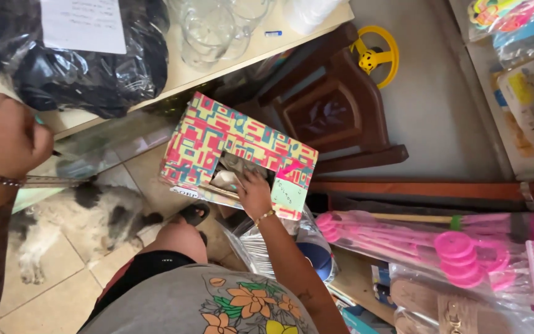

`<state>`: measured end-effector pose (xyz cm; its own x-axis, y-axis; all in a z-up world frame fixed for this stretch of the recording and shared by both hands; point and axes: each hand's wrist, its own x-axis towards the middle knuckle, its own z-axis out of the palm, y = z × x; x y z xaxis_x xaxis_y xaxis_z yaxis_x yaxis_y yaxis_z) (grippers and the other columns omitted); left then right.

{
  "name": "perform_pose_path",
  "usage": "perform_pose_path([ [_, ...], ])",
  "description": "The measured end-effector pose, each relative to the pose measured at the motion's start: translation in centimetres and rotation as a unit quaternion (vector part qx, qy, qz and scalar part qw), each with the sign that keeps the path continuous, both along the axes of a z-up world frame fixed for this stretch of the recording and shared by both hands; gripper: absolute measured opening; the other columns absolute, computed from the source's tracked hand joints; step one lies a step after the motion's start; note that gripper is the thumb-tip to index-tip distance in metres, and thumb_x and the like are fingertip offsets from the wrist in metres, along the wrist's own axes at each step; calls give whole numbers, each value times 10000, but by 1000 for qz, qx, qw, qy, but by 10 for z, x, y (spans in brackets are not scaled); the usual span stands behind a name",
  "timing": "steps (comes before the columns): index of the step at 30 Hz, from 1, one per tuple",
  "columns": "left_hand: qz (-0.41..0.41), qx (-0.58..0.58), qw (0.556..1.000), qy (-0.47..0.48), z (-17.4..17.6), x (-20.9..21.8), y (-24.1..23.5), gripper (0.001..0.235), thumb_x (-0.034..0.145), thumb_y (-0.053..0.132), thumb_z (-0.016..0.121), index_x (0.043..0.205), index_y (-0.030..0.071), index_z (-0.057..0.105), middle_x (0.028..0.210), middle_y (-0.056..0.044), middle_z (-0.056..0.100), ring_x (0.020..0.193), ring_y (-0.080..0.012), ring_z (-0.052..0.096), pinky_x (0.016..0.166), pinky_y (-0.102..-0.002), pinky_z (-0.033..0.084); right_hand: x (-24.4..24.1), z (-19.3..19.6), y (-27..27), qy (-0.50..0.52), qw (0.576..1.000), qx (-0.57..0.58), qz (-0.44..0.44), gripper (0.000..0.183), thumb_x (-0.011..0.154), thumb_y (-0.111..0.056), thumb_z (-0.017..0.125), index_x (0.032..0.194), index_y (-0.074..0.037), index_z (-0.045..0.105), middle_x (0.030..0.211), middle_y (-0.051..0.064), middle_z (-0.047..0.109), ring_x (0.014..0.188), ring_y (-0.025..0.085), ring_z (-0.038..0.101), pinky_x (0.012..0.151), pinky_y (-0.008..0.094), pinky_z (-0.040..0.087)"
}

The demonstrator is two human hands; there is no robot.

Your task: The person is preparing small packages by placing items into paper bags, stapling them, and then organizing them into a larger box.

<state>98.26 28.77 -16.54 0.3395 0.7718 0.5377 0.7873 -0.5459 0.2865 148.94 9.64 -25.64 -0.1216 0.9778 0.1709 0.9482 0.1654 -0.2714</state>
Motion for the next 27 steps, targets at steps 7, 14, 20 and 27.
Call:
perform_pose_path([
  [7,88,-34,982,163,22,10,4,253,978,261,676,851,65,579,889,-99,581,822,-260,584,596,-350,488,7,12,42,104,955,-278,1,280,809,-172,742,1075,-102,795,1238,115,735,1097,334,698,912,423,554],
  [14,45,3,998,42,25,11,7,195,910,115,680,792,31,550,831,-128,509,798,-314,553,688,-398,504,-28,56,56,108,943,-312,-50,676,719,117,665,1332,-170,677,1413,128,575,1329,371,511,1032,519,512],
  [20,40,16,999,28,24,11,11,176,901,108,663,806,7,554,836,-149,512,774,-325,547,676,-402,512,-34,94,51,331,797,-484,-145,620,929,-197,563,1538,-239,457,1685,51,297,1536,325,295,1209,518,310],
  [27,44,6,999,27,26,10,10,192,885,115,659,784,17,529,813,-150,507,758,-330,540,680,-411,503,-25,63,34,65,983,-172,-1,440,1010,-362,546,1348,-107,663,1292,170,686,1179,363,629,960,491,509],
])
